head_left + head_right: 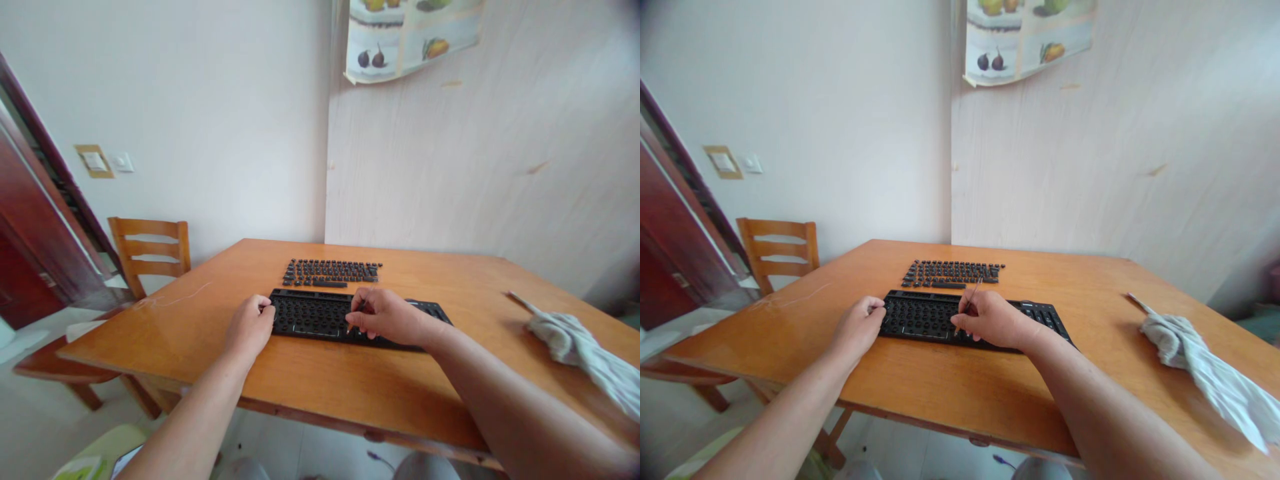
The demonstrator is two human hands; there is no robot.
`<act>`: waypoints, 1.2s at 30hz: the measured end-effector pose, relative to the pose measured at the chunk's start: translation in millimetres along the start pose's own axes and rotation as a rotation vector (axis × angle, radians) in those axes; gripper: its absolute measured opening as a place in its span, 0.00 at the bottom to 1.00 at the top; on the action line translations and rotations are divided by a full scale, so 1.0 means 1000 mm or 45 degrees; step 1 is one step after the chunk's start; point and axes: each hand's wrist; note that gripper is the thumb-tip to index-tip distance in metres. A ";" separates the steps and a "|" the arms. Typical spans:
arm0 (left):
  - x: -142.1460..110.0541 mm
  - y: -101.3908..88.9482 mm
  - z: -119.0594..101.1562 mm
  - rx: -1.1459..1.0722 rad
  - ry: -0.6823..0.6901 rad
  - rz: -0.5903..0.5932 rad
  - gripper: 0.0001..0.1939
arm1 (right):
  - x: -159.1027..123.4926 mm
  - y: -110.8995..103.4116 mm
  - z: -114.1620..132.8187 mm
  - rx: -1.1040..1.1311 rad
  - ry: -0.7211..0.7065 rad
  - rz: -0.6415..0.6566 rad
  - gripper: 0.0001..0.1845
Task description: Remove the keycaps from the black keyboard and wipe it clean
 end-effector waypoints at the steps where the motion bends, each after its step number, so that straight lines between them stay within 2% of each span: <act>1: 0.000 0.000 0.000 0.000 -0.002 0.002 0.12 | 0.000 0.000 -0.001 -0.020 -0.007 0.005 0.13; 11: 0.001 0.002 0.007 -0.002 0.017 0.024 0.12 | -0.002 0.003 0.002 -0.070 -0.028 0.015 0.11; 23: -0.002 0.000 -0.001 0.014 0.000 0.006 0.11 | 0.002 0.011 0.004 -0.043 -0.016 -0.002 0.08; 29: 0.000 0.002 0.002 0.024 0.055 -0.007 0.10 | 0.003 0.013 0.005 -0.074 -0.041 0.009 0.07; 36: 0.000 0.002 0.004 0.048 0.066 -0.006 0.10 | 0.008 0.015 0.002 -0.010 0.040 0.015 0.06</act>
Point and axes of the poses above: each hand's wrist, its own x-axis towards the middle knuckle, its own y-axis out of the palm, z = x × y, and after that the axes turned 11 degrees about -x, right-handed
